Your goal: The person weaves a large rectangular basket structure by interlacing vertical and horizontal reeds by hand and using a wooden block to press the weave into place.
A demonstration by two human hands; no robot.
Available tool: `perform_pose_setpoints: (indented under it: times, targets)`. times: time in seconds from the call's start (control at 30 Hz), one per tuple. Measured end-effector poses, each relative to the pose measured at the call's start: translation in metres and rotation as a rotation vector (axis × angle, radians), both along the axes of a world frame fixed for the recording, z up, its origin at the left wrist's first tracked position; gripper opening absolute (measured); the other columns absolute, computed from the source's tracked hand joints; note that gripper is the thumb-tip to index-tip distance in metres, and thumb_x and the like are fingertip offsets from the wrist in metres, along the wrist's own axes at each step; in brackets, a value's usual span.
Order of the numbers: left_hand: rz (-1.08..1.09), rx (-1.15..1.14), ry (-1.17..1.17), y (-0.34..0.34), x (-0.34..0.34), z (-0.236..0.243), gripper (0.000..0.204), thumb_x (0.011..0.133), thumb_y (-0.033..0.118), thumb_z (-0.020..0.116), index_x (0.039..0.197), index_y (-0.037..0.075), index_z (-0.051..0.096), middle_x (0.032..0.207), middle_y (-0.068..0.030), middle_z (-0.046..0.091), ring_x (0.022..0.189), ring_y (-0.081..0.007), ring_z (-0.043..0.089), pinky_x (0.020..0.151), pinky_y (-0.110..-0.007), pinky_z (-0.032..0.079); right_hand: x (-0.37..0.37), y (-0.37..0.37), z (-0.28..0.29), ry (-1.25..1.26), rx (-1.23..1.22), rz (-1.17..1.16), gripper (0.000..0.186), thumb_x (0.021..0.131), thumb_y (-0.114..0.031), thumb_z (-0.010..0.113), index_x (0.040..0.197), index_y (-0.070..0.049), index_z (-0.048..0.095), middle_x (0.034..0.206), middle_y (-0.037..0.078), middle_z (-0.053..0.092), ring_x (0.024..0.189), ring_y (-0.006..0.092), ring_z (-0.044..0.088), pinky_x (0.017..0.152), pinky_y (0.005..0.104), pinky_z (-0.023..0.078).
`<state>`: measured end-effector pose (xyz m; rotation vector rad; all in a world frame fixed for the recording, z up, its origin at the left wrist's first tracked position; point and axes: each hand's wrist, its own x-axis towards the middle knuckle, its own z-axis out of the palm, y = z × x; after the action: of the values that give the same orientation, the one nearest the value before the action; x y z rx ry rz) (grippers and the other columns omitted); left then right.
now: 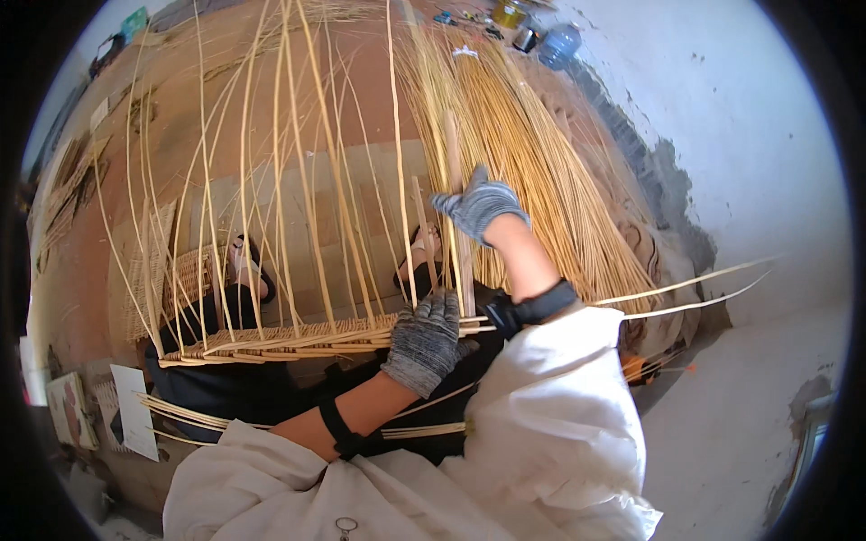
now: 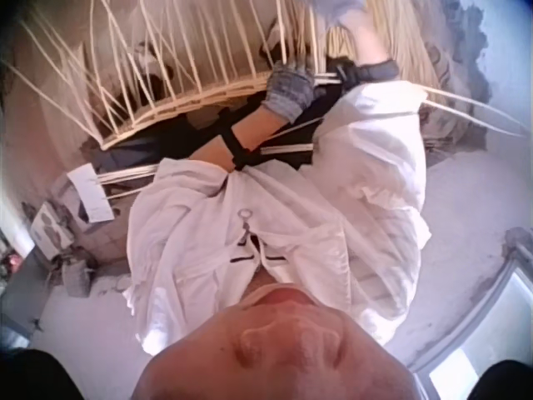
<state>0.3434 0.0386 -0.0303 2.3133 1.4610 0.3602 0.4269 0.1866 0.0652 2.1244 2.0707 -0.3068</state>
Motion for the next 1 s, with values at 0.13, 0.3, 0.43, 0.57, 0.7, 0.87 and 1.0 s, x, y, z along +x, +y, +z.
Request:
perform_pose_setpoints:
  times: [0.13, 0.3, 0.43, 0.57, 0.7, 0.87, 1.0]
  targets:
    - [0.255, 0.279, 0.168, -0.007, 0.016, 0.007, 0.068, 0.072, 0.045, 0.057, 0.119, -0.002, 0.042, 0.118, -0.0212, 0.046, 0.110, -0.0298, 0.046, 0.085, -0.045, 0.039, 0.055, -0.033, -0.024, 0.654, -0.373, 0.266, 0.058, 0.071, -0.044, 0.063, 0.104, 0.002, 0.052, 0.088, 0.020, 0.060, 0.082, 0.0286, 0.060, 0.074, 0.0351, 0.047]
    - [-0.075, 0.121, -0.162, 0.005, -0.005, -0.006, 0.041, 0.072, 0.039, 0.059, 0.085, 0.000, 0.057, 0.077, -0.0160, 0.060, 0.073, -0.0283, 0.059, 0.067, -0.038, 0.047, 0.066, -0.071, -0.052, 0.395, -0.266, 0.226, 0.049, 0.073, -0.035, 0.062, 0.104, 0.001, 0.052, 0.089, 0.022, 0.059, 0.084, 0.0322, 0.059, 0.073, 0.0370, 0.047]
    - [-0.144, 0.213, -0.161, 0.004, -0.008, -0.010, 0.040, 0.074, 0.040, 0.059, 0.082, 0.001, 0.057, 0.069, -0.0158, 0.059, 0.066, -0.0292, 0.059, 0.063, -0.039, 0.047, 0.057, -0.091, -0.046, 0.614, -0.268, 0.190, 0.041, 0.072, -0.031, 0.064, 0.103, -0.005, 0.056, 0.090, 0.018, 0.061, 0.082, 0.0284, 0.060, 0.072, 0.0344, 0.047]
    - [-0.150, 0.156, -0.140, 0.008, -0.006, -0.007, 0.037, 0.074, 0.039, 0.059, 0.080, 0.002, 0.057, 0.068, -0.0148, 0.059, 0.066, -0.0288, 0.059, 0.061, -0.039, 0.047, 0.065, -0.093, -0.059, 0.649, -0.224, 0.065, 0.036, 0.073, -0.031, 0.063, 0.092, -0.001, 0.061, 0.083, 0.018, 0.062, 0.076, 0.0267, 0.060, 0.069, 0.0326, 0.047]
    - [-0.162, 0.153, -0.154, 0.009, -0.011, -0.018, 0.038, 0.073, 0.040, 0.059, 0.080, 0.003, 0.057, 0.067, -0.0138, 0.058, 0.066, -0.0285, 0.059, 0.060, -0.039, 0.047, 0.052, -0.098, -0.062, 0.430, -0.088, 0.083, 0.046, 0.077, -0.043, 0.055, 0.086, 0.002, 0.059, 0.080, 0.024, 0.058, 0.077, 0.0366, 0.057, 0.070, 0.0402, 0.046]
    - [-0.180, 0.225, -0.142, -0.001, -0.011, -0.010, 0.033, 0.075, 0.032, 0.058, 0.084, 0.001, 0.056, 0.077, -0.0155, 0.059, 0.072, -0.0287, 0.059, 0.066, -0.038, 0.047, 0.047, -0.123, -0.040, 0.298, -0.076, 0.117, 0.046, 0.078, -0.044, 0.053, 0.090, 0.000, 0.056, 0.079, 0.025, 0.058, 0.078, 0.0372, 0.057, 0.071, 0.0428, 0.046]
    - [-0.252, -0.015, -0.086, 0.011, -0.014, 0.007, 0.029, 0.078, 0.030, 0.053, 0.091, 0.004, 0.057, 0.094, -0.0134, 0.057, 0.096, -0.0260, 0.054, 0.080, -0.036, 0.044, 0.074, -0.140, -0.034, 0.133, 0.040, 0.697, 0.052, 0.078, -0.052, 0.049, 0.095, -0.003, 0.057, 0.080, 0.021, 0.060, 0.077, 0.0346, 0.059, 0.067, 0.0431, 0.047]
